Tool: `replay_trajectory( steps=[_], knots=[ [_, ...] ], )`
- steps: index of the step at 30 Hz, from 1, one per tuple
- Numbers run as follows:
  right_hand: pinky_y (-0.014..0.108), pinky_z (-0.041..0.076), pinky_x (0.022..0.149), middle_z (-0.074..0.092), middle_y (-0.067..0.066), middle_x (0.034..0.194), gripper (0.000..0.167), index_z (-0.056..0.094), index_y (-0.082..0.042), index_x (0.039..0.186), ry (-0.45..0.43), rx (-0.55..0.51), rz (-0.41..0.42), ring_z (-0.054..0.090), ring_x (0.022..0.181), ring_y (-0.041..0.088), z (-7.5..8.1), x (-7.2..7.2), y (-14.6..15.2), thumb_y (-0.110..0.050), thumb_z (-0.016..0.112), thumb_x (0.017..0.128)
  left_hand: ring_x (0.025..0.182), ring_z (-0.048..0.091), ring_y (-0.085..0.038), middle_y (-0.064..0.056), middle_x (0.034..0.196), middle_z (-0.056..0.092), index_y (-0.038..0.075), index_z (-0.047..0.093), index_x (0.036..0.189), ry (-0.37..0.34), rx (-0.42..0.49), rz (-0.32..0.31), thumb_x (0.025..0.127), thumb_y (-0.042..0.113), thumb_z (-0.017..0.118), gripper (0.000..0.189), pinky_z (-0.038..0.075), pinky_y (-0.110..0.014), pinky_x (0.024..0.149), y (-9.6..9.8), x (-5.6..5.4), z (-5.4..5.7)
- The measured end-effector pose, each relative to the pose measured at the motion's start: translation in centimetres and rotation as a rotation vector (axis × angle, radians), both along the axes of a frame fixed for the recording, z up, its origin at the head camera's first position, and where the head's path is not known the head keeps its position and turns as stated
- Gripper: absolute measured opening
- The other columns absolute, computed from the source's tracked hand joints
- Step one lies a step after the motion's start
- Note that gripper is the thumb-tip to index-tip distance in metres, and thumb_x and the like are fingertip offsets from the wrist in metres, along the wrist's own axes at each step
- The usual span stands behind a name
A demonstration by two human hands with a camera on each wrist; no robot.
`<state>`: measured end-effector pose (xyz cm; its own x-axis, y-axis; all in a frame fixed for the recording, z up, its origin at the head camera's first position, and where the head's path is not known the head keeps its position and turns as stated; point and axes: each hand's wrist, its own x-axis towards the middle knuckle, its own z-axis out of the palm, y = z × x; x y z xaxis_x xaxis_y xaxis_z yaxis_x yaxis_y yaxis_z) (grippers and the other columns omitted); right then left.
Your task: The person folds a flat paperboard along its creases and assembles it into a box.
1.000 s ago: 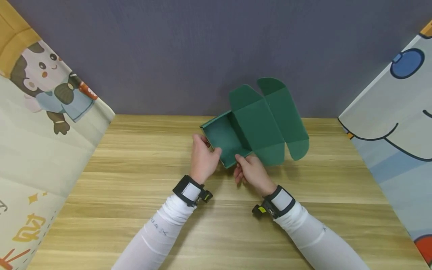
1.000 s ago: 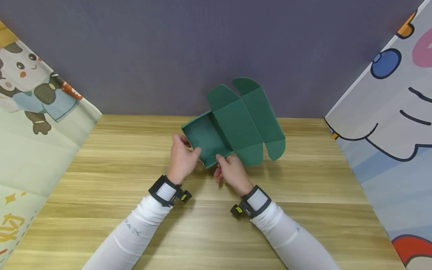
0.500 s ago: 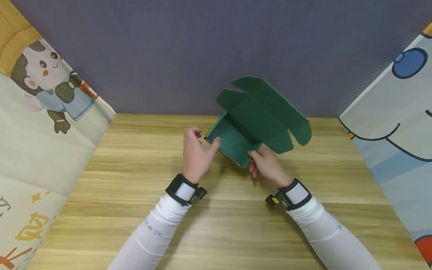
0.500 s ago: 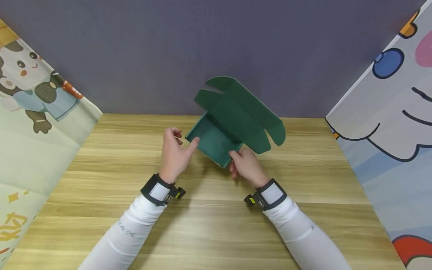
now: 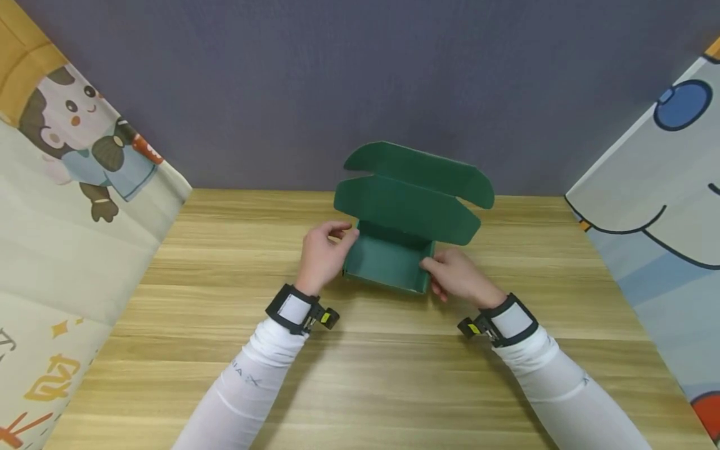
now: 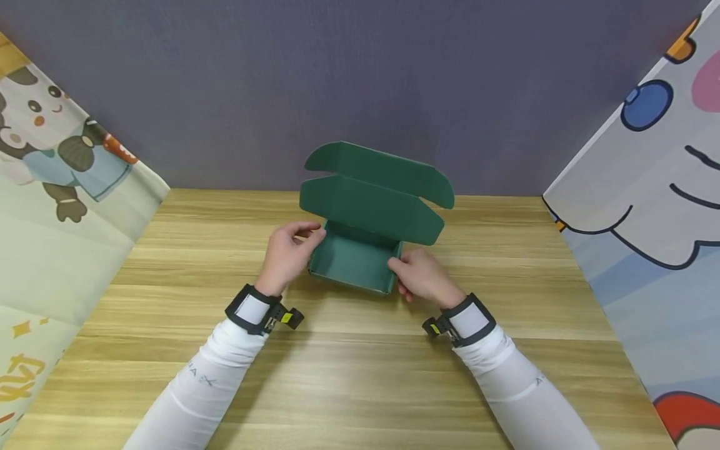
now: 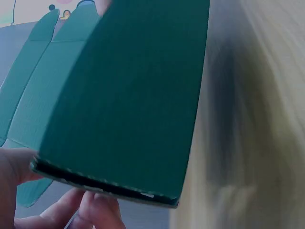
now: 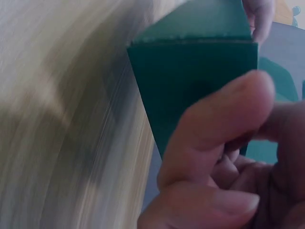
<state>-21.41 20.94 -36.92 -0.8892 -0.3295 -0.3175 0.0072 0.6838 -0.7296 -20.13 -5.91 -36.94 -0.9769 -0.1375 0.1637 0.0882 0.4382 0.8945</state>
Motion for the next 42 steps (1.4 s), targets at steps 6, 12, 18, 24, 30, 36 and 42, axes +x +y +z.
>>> replay_trajectory(
  steps=[6, 12, 18, 24, 30, 36, 42],
  knots=[
    [0.031, 0.045, 0.050, 0.052, 0.003, 0.049, 0.043, 0.055, -0.004, 0.066, -0.024, 0.013, 0.059, 0.053, 0.042, 0.021, -0.6, -0.4, 0.5, -0.032, 0.045, 0.097, 0.062, 0.063, -0.019, -0.006, 0.096, 0.066, 0.010, 0.070, 0.110, -0.111, 0.047, -0.047, 0.091, 0.028, 0.066, 0.026, 0.053, -0.032, 0.055, -0.2, 0.1, -1.3],
    [0.028, 0.041, 0.044, 0.048, 0.001, 0.047, 0.040, 0.050, -0.006, 0.064, -0.042, 0.002, 0.103, 0.049, 0.040, 0.017, -0.9, -0.9, 0.8, -0.029, 0.047, 0.097, 0.050, 0.061, -0.027, -0.010, 0.094, 0.062, 0.006, 0.066, 0.110, -0.192, 0.119, -0.089, 0.091, 0.022, 0.065, 0.025, 0.055, -0.044, 0.050, -0.4, 0.2, -2.0],
    [0.027, 0.040, 0.045, 0.047, 0.001, 0.048, 0.038, 0.048, -0.009, 0.064, -0.043, 0.025, 0.119, 0.048, 0.040, 0.016, -1.0, -1.2, 0.6, -0.028, 0.045, 0.097, 0.050, 0.059, -0.018, -0.013, 0.094, 0.060, 0.004, 0.064, 0.109, -0.239, 0.159, -0.101, 0.090, 0.019, 0.065, 0.024, 0.055, -0.054, 0.055, -0.6, 0.4, -2.1],
    [0.025, 0.037, 0.044, 0.046, 0.000, 0.046, 0.038, 0.049, -0.010, 0.065, -0.042, 0.039, 0.125, 0.047, 0.039, 0.016, -1.4, -1.4, 0.4, -0.030, 0.044, 0.097, 0.055, 0.062, -0.022, -0.013, 0.095, 0.060, 0.003, 0.062, 0.112, -0.278, 0.145, -0.093, 0.090, 0.019, 0.064, 0.027, 0.056, -0.049, 0.053, -0.7, 0.5, -2.2],
    [0.025, 0.033, 0.043, 0.046, 0.000, 0.045, 0.039, 0.050, -0.007, 0.067, -0.039, 0.043, 0.154, 0.045, 0.039, 0.015, -1.6, -2.5, 0.4, -0.029, 0.044, 0.098, 0.053, 0.061, -0.021, -0.013, 0.095, 0.061, 0.003, 0.061, 0.111, -0.301, 0.148, -0.080, 0.091, 0.018, 0.062, 0.025, 0.056, -0.045, 0.052, -0.6, 0.0, -2.4],
    [0.025, 0.032, 0.042, 0.046, 0.000, 0.043, 0.040, 0.050, -0.007, 0.067, -0.042, 0.060, 0.195, 0.043, 0.038, 0.015, -1.6, -4.3, 0.8, -0.030, 0.043, 0.098, 0.056, 0.062, -0.021, -0.012, 0.096, 0.061, 0.004, 0.061, 0.110, -0.314, 0.150, -0.055, 0.091, 0.019, 0.062, 0.024, 0.057, -0.045, 0.053, -0.1, -1.2, -2.6],
    [0.025, 0.033, 0.042, 0.044, -0.001, 0.043, 0.040, 0.049, -0.007, 0.066, -0.048, 0.066, 0.221, 0.042, 0.038, 0.014, -1.8, -6.0, 1.3, -0.031, 0.043, 0.098, 0.059, 0.064, -0.030, -0.012, 0.094, 0.062, 0.005, 0.061, 0.109, -0.314, 0.140, -0.037, 0.091, 0.019, 0.062, 0.023, 0.057, -0.044, 0.053, 0.4, -2.2, -2.8]
  ],
)
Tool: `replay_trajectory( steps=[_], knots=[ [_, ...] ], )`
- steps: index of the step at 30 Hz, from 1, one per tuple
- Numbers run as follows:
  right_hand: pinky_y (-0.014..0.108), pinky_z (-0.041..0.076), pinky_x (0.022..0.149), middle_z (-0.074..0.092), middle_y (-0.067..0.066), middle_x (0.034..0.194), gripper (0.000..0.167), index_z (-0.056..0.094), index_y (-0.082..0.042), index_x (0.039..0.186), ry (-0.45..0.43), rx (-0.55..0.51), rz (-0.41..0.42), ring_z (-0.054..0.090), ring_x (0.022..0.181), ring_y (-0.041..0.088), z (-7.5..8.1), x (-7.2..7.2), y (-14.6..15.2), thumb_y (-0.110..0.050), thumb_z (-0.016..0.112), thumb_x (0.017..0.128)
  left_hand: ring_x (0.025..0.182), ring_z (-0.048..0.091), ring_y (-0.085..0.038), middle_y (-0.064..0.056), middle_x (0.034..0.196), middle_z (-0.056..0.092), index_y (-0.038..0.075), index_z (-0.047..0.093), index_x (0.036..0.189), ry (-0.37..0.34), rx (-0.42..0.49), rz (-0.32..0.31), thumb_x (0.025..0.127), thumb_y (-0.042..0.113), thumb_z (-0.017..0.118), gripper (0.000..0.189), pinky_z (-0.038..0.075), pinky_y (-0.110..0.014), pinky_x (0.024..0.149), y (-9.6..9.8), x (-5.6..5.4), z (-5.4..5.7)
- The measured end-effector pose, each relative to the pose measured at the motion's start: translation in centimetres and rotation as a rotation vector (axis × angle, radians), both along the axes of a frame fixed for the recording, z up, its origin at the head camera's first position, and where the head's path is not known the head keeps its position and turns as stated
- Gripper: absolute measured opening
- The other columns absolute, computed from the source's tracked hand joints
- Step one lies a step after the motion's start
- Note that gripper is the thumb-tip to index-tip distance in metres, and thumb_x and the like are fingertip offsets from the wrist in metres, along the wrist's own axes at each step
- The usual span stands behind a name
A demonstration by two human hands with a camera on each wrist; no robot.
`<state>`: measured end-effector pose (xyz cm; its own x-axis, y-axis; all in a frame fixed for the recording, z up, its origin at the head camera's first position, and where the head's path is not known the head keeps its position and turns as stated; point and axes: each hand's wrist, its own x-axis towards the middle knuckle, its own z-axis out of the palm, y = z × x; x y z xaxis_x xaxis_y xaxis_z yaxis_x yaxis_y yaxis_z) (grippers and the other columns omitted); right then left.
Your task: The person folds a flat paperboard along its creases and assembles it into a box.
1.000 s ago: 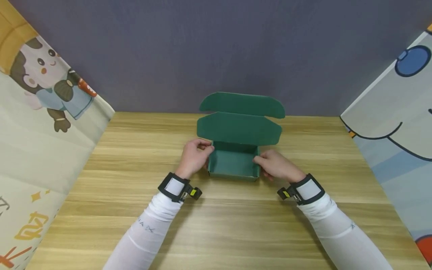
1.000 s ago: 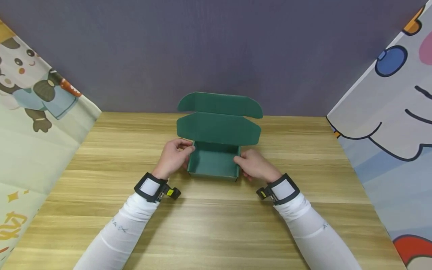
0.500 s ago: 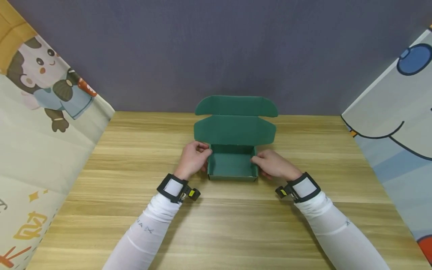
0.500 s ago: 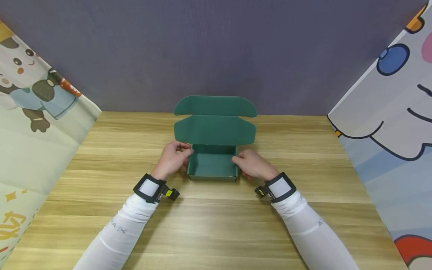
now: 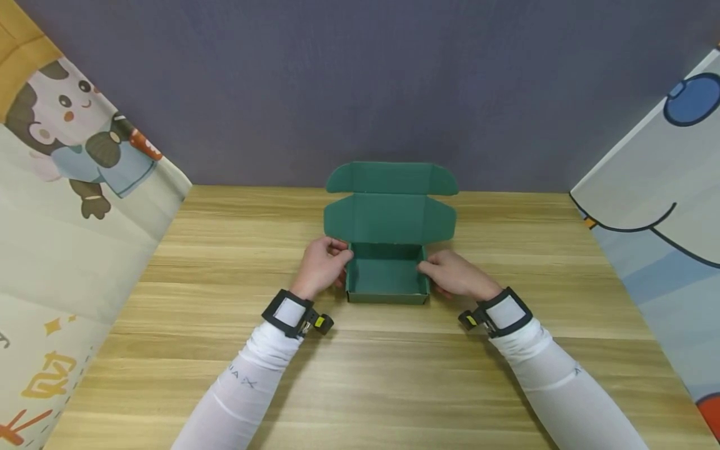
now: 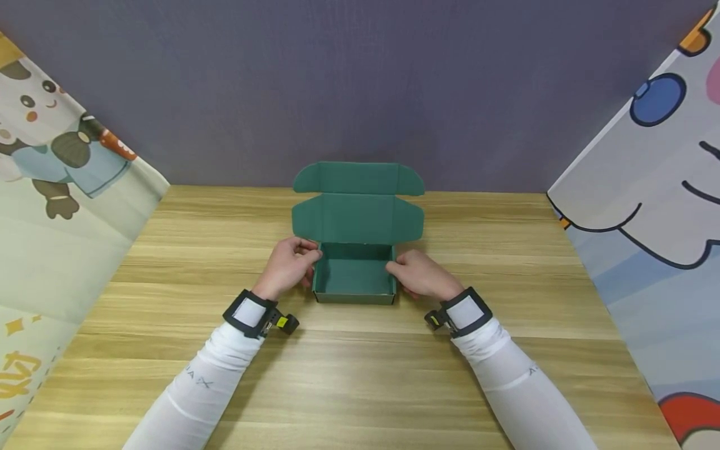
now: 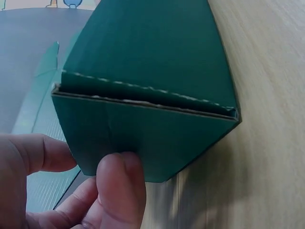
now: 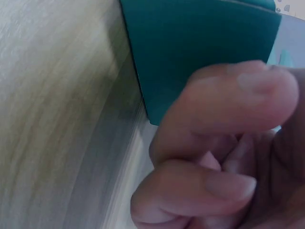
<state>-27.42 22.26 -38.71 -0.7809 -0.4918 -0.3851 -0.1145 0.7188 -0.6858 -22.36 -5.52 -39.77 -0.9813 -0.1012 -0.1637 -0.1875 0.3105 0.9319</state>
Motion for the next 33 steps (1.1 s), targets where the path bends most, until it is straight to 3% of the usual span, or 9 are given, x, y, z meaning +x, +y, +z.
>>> replay_trajectory(
  steps=[7, 10, 14, 18, 22, 25, 28, 33],
  knots=[
    [0.025, 0.031, 0.041, 0.042, -0.002, 0.043, 0.041, 0.047, -0.008, 0.066, -0.002, -0.006, 0.002, 0.039, 0.037, 0.014, 0.0, 0.0, 0.1, -0.032, 0.043, 0.099, 0.057, 0.065, -0.029, -0.012, 0.092, 0.064, 0.004, 0.059, 0.112, 0.008, -0.006, -0.004, 0.090, 0.021, 0.063, 0.028, 0.057, -0.046, 0.053, -0.3, -0.2, -0.1],
    [0.025, 0.031, 0.041, 0.042, -0.002, 0.043, 0.041, 0.047, -0.010, 0.065, -0.008, -0.008, 0.001, 0.039, 0.037, 0.014, 0.1, 0.0, 0.1, -0.033, 0.044, 0.098, 0.062, 0.066, -0.031, -0.012, 0.093, 0.063, 0.003, 0.056, 0.115, 0.029, -0.002, 0.022, 0.089, 0.026, 0.066, 0.036, 0.056, -0.047, 0.053, -0.7, -0.4, 0.0],
    [0.024, 0.031, 0.042, 0.042, -0.002, 0.043, 0.042, 0.047, -0.010, 0.064, -0.009, -0.006, 0.002, 0.039, 0.038, 0.013, 0.1, 0.1, 0.2, -0.033, 0.044, 0.099, 0.079, 0.068, -0.037, -0.012, 0.100, 0.060, 0.002, 0.053, 0.121, 0.102, 0.054, 0.096, 0.088, 0.034, 0.069, 0.048, 0.057, -0.049, 0.064, -1.2, -1.1, 0.3],
    [0.024, 0.032, 0.042, 0.042, -0.003, 0.043, 0.044, 0.048, -0.009, 0.066, -0.007, -0.006, 0.011, 0.039, 0.038, 0.013, 0.1, 0.0, 0.3, -0.035, 0.045, 0.100, 0.087, 0.066, -0.038, -0.013, 0.104, 0.060, 0.000, 0.058, 0.122, 0.203, 0.126, 0.160, 0.090, 0.031, 0.069, 0.046, 0.056, -0.052, 0.076, -1.6, -2.1, 0.9],
    [0.025, 0.032, 0.042, 0.040, -0.003, 0.043, 0.053, 0.048, -0.008, 0.066, 0.007, -0.002, 0.020, 0.037, 0.038, 0.013, 0.1, -0.1, 0.7, -0.050, 0.046, 0.098, 0.082, 0.065, -0.028, -0.014, 0.102, 0.063, 0.000, 0.064, 0.115, 0.251, 0.158, 0.193, 0.091, 0.023, 0.068, 0.034, 0.055, -0.053, 0.080, -1.8, -2.7, 1.3],
    [0.028, 0.033, 0.044, 0.040, -0.002, 0.045, 0.063, 0.048, -0.009, 0.064, 0.042, 0.016, -0.021, 0.038, 0.039, 0.016, 0.4, -0.5, 1.4, -0.066, 0.046, 0.091, 0.080, 0.065, -0.022, -0.013, 0.102, 0.065, 0.001, 0.065, 0.113, 0.266, 0.168, 0.199, 0.092, 0.020, 0.067, 0.028, 0.055, -0.053, 0.080, -1.9, -2.8, 1.3],
    [0.030, 0.038, 0.049, 0.052, 0.008, 0.055, 0.071, 0.052, -0.007, 0.075, 0.092, 0.032, -0.115, 0.050, 0.049, 0.025, 1.2, -1.1, 2.3, -0.077, 0.045, 0.084, 0.081, 0.065, -0.023, -0.014, 0.103, 0.064, 0.002, 0.066, 0.112, 0.277, 0.173, 0.201, 0.092, 0.018, 0.067, 0.026, 0.056, -0.053, 0.079, -1.9, -2.8, 1.4],
    [0.034, 0.049, 0.068, 0.060, 0.020, 0.104, 0.080, 0.046, -0.002, 0.124, 0.198, -0.053, -0.259, 0.067, 0.081, 0.034, 2.7, -2.2, 3.3, -0.072, 0.048, 0.086, 0.080, 0.064, -0.023, -0.013, 0.102, 0.063, 0.001, 0.065, 0.112, 0.275, 0.178, 0.208, 0.092, 0.016, 0.067, 0.025, 0.057, -0.052, 0.077, -1.8, -2.8, 1.8]
  ],
)
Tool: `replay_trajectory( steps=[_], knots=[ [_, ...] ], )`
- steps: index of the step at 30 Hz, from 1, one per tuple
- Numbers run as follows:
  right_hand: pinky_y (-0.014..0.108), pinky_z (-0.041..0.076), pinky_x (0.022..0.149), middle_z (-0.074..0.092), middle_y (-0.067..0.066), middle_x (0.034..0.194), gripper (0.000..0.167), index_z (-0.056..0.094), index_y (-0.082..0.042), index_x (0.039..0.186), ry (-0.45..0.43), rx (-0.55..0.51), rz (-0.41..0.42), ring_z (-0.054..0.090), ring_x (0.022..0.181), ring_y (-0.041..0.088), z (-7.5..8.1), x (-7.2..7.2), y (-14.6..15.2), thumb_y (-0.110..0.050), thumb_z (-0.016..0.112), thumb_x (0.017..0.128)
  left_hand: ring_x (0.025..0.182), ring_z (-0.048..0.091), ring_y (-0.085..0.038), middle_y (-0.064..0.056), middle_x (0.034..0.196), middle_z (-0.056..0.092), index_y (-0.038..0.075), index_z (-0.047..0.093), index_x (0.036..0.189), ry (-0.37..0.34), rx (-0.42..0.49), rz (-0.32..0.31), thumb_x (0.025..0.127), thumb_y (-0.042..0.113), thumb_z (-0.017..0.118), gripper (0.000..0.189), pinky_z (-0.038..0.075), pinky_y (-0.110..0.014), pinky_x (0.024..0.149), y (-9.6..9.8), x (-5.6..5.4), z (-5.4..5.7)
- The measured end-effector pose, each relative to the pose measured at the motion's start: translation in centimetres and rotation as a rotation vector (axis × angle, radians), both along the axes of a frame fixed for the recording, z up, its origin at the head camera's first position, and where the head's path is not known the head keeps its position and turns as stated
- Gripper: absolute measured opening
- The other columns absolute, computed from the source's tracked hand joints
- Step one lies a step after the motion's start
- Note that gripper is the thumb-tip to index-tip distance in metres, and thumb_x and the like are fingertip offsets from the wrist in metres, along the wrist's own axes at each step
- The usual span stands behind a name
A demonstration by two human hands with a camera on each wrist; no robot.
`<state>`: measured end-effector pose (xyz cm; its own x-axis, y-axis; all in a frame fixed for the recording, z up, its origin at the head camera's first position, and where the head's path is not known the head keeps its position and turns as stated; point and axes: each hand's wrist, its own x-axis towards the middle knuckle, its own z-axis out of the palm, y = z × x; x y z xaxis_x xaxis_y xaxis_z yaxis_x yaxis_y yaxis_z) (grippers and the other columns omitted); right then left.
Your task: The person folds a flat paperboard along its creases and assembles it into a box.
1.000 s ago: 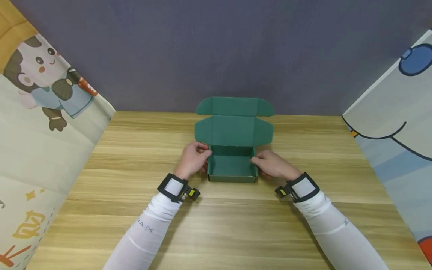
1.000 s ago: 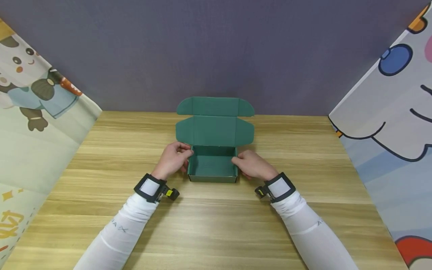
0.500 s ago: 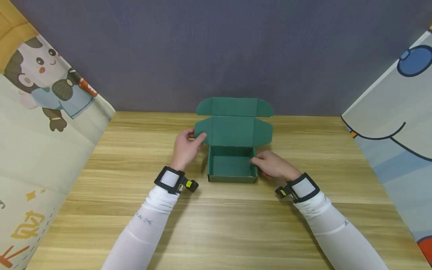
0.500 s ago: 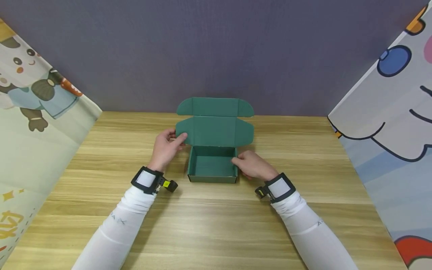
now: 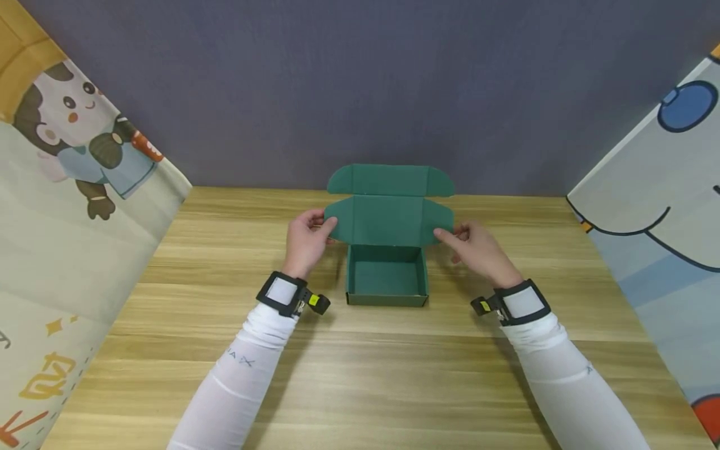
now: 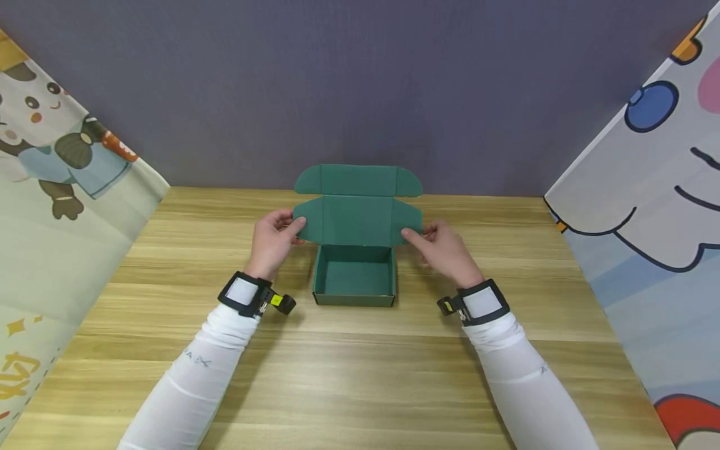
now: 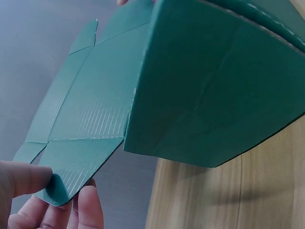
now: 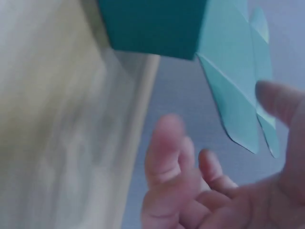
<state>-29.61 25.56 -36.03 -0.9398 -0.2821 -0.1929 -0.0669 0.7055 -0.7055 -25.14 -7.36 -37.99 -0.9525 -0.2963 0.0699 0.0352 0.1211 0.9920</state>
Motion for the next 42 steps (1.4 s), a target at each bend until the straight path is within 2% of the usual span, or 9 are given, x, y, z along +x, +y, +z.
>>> replay_trajectory(
  steps=[3, 6, 10, 15, 20, 25, 31, 37, 42],
  knots=[
    [0.040, 0.051, 0.077, 0.055, 0.019, 0.121, 0.081, 0.038, -0.001, 0.140, 0.090, -0.077, -0.023, 0.066, 0.095, 0.034, 0.3, -0.4, 0.0, -0.063, 0.053, 0.089, 0.079, 0.063, -0.022, -0.013, 0.102, 0.062, 0.001, 0.065, 0.112, -0.008, -0.005, 0.006, 0.091, 0.016, 0.067, 0.026, 0.056, -0.052, 0.078, 0.0, 0.1, 0.0],
    [0.043, 0.052, 0.080, 0.055, 0.019, 0.123, 0.074, 0.040, 0.000, 0.141, 0.188, -0.097, -0.023, 0.062, 0.101, 0.034, 0.4, -0.6, -0.3, -0.054, 0.056, 0.092, 0.080, 0.063, -0.022, -0.013, 0.102, 0.062, 0.001, 0.064, 0.113, -0.010, -0.024, 0.014, 0.091, 0.017, 0.068, 0.027, 0.056, -0.053, 0.079, -0.1, 0.2, 0.0],
    [0.040, 0.050, 0.076, 0.061, 0.017, 0.111, 0.056, 0.053, 0.000, 0.132, 0.296, -0.081, -0.034, 0.061, 0.093, 0.028, 0.4, -0.7, -0.8, -0.042, 0.059, 0.095, 0.081, 0.063, -0.022, -0.014, 0.100, 0.063, 0.000, 0.064, 0.113, 0.003, -0.069, 0.023, 0.091, 0.018, 0.068, 0.029, 0.057, -0.050, 0.077, -0.1, 0.3, 0.1],
    [0.033, 0.048, 0.065, 0.065, 0.014, 0.094, 0.034, 0.063, -0.001, 0.116, 0.388, -0.060, -0.052, 0.060, 0.077, 0.023, 0.5, -0.5, -1.4, -0.028, 0.061, 0.095, 0.083, 0.063, -0.021, -0.012, 0.098, 0.065, 0.001, 0.066, 0.111, 0.027, -0.187, 0.039, 0.090, 0.020, 0.069, 0.028, 0.059, -0.036, 0.069, -0.2, 0.5, 0.5],
    [0.035, 0.048, 0.069, 0.065, 0.014, 0.093, 0.029, 0.064, -0.001, 0.111, 0.430, -0.050, -0.056, 0.061, 0.079, 0.023, 1.0, 0.2, -1.9, -0.025, 0.062, 0.094, 0.083, 0.063, -0.020, -0.009, 0.097, 0.067, 0.004, 0.067, 0.108, 0.050, -0.282, 0.054, 0.089, 0.022, 0.070, 0.026, 0.056, -0.030, 0.070, -0.1, 0.9, 0.9],
    [0.039, 0.051, 0.071, 0.066, 0.014, 0.094, 0.031, 0.065, -0.002, 0.114, 0.452, -0.049, -0.055, 0.063, 0.080, 0.025, 1.5, 1.0, -2.4, -0.025, 0.062, 0.094, 0.081, 0.065, -0.020, -0.009, 0.096, 0.068, 0.003, 0.067, 0.106, 0.099, -0.324, 0.047, 0.089, 0.018, 0.070, 0.023, 0.055, -0.031, 0.074, 0.3, 1.4, 1.4],
    [0.041, 0.054, 0.072, 0.069, 0.015, 0.097, 0.036, 0.063, -0.002, 0.121, 0.466, -0.047, -0.060, 0.066, 0.081, 0.026, 1.9, 2.1, -3.2, -0.027, 0.062, 0.094, 0.078, 0.067, -0.020, -0.010, 0.094, 0.070, 0.001, 0.067, 0.104, 0.166, -0.352, 0.031, 0.088, 0.013, 0.071, 0.020, 0.057, -0.030, 0.071, 0.9, 2.1, 1.9],
    [0.041, 0.056, 0.071, 0.070, 0.014, 0.099, 0.034, 0.064, -0.004, 0.118, 0.499, -0.045, -0.055, 0.067, 0.080, 0.024, 2.0, 3.0, -3.7, -0.027, 0.063, 0.094, 0.077, 0.067, -0.018, -0.009, 0.094, 0.071, 0.003, 0.068, 0.104, 0.215, -0.382, 0.028, 0.087, 0.013, 0.071, 0.019, 0.057, -0.027, 0.069, 1.5, 2.5, 2.0],
    [0.040, 0.056, 0.070, 0.071, 0.014, 0.098, 0.033, 0.065, -0.002, 0.117, 0.527, -0.075, -0.061, 0.068, 0.079, 0.024, 1.9, 3.5, -4.0, -0.026, 0.064, 0.093, 0.078, 0.067, -0.022, -0.009, 0.093, 0.071, 0.001, 0.067, 0.103, 0.233, -0.362, 0.016, 0.087, 0.011, 0.072, 0.019, 0.057, -0.027, 0.065, 1.9, 2.9, 1.8]
  ],
)
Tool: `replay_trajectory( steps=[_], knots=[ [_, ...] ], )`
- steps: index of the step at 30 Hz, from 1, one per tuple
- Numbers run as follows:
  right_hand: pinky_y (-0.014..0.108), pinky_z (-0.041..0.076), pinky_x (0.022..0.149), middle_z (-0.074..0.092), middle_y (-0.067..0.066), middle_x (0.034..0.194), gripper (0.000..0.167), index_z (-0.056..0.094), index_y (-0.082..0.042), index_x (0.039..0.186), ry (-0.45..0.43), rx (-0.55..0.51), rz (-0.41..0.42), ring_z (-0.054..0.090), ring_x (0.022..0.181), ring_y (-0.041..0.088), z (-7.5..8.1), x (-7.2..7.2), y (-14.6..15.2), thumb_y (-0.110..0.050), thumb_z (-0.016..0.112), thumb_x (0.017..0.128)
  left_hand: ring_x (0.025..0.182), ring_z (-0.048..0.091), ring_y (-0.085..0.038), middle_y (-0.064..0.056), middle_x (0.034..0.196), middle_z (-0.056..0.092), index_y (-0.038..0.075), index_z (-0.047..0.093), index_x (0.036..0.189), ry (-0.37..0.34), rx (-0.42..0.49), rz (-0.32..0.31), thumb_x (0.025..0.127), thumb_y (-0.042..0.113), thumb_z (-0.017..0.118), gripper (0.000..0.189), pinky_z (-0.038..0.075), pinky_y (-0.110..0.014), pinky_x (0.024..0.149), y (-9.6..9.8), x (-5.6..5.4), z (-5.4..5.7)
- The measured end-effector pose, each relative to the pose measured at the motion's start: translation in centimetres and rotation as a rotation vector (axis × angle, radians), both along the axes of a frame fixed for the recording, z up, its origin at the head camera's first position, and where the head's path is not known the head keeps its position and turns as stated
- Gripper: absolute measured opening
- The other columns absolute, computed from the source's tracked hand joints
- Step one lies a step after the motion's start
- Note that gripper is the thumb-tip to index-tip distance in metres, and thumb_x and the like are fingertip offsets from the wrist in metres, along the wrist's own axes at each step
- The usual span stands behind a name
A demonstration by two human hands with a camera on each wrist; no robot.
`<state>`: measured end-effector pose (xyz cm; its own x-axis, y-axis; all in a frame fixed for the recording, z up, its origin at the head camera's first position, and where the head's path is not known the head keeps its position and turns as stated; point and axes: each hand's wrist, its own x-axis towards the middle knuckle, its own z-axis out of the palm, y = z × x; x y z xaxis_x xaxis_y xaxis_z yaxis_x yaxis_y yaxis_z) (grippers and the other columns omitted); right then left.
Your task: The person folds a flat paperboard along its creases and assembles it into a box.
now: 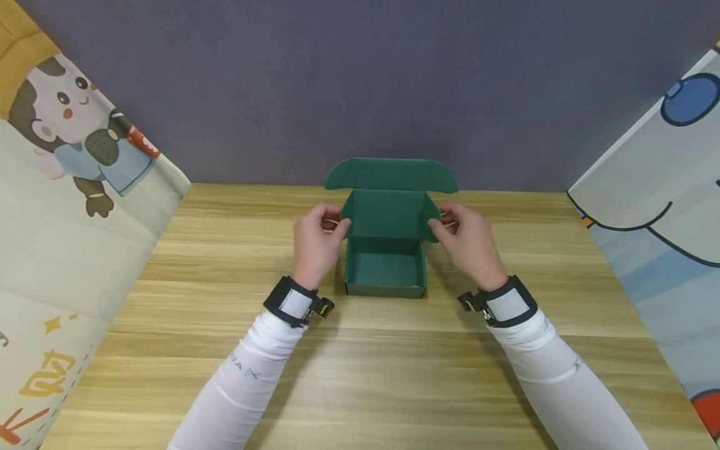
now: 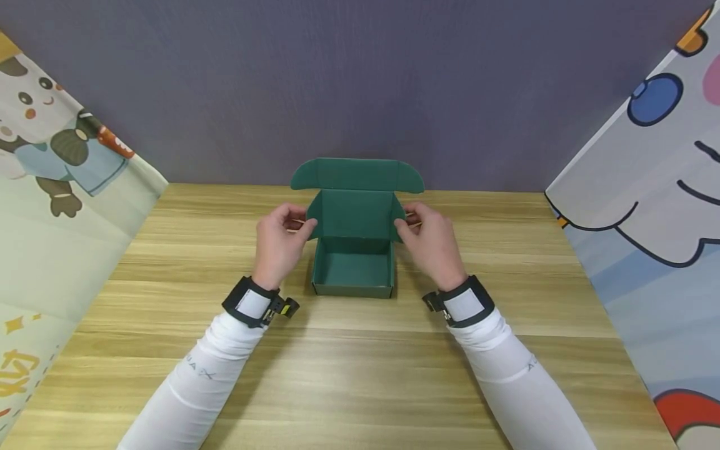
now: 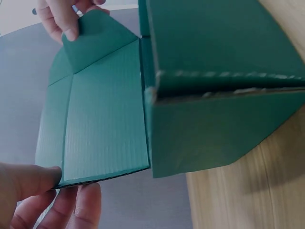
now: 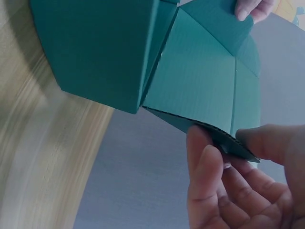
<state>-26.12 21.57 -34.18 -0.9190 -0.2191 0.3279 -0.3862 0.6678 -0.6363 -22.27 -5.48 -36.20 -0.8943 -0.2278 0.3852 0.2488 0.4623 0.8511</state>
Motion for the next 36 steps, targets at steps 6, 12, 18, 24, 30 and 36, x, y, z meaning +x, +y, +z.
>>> replay_trajectory(
  steps=[6, 12, 18, 24, 30, 36],
  knots=[
    [0.037, 0.055, 0.067, 0.071, 0.010, 0.096, 0.030, 0.065, -0.006, 0.114, 0.038, -0.024, 0.012, 0.068, 0.075, 0.020, -0.1, -0.7, -0.1, -0.024, 0.067, 0.091, 0.079, 0.069, -0.024, -0.013, 0.096, 0.070, 0.000, 0.066, 0.101, 0.021, 0.018, 0.001, 0.086, 0.008, 0.072, 0.018, 0.058, -0.028, 0.065, 0.7, -0.6, -0.3],
    [0.032, 0.057, 0.066, 0.071, 0.008, 0.096, 0.030, 0.065, -0.007, 0.115, 0.061, -0.066, 0.028, 0.069, 0.076, 0.016, -0.6, -1.3, -0.2, -0.021, 0.069, 0.090, 0.083, 0.068, -0.025, -0.016, 0.100, 0.069, -0.001, 0.064, 0.102, 0.031, 0.024, 0.003, 0.085, 0.008, 0.073, 0.021, 0.058, -0.028, 0.068, 1.4, -1.2, -0.8],
    [0.031, 0.058, 0.067, 0.071, 0.009, 0.100, 0.031, 0.063, -0.006, 0.116, 0.058, -0.097, 0.024, 0.070, 0.079, 0.017, -1.4, -1.0, -0.4, -0.020, 0.070, 0.089, 0.086, 0.068, -0.024, -0.016, 0.101, 0.068, -0.001, 0.062, 0.103, 0.048, 0.010, -0.009, 0.085, 0.009, 0.073, 0.023, 0.058, -0.027, 0.067, 1.6, -1.1, -1.5],
    [0.031, 0.059, 0.069, 0.070, 0.010, 0.105, 0.033, 0.060, -0.005, 0.116, 0.079, -0.119, 0.034, 0.070, 0.082, 0.018, -2.5, -0.8, -0.5, -0.019, 0.071, 0.089, 0.090, 0.068, -0.022, -0.011, 0.098, 0.066, 0.003, 0.061, 0.101, 0.023, 0.008, -0.017, 0.084, 0.008, 0.074, 0.021, 0.058, -0.023, 0.069, 1.9, -1.0, -1.9],
    [0.029, 0.059, 0.070, 0.068, 0.011, 0.108, 0.034, 0.059, -0.004, 0.116, 0.097, -0.163, 0.046, 0.071, 0.084, 0.020, -3.4, -0.5, -0.6, -0.016, 0.072, 0.087, 0.093, 0.066, -0.019, -0.006, 0.098, 0.063, 0.005, 0.060, 0.100, -0.001, 0.007, -0.027, 0.084, 0.005, 0.074, 0.021, 0.057, -0.022, 0.073, 2.0, -0.9, -2.2],
    [0.031, 0.059, 0.074, 0.066, 0.012, 0.110, 0.035, 0.056, -0.002, 0.116, 0.083, -0.188, 0.056, 0.071, 0.087, 0.022, -4.3, -0.3, -0.8, -0.015, 0.073, 0.087, 0.095, 0.066, -0.022, -0.007, 0.100, 0.061, 0.004, 0.058, 0.099, -0.024, 0.006, -0.040, 0.082, 0.001, 0.074, 0.024, 0.057, -0.020, 0.074, 2.1, -0.8, -2.6]
  ],
)
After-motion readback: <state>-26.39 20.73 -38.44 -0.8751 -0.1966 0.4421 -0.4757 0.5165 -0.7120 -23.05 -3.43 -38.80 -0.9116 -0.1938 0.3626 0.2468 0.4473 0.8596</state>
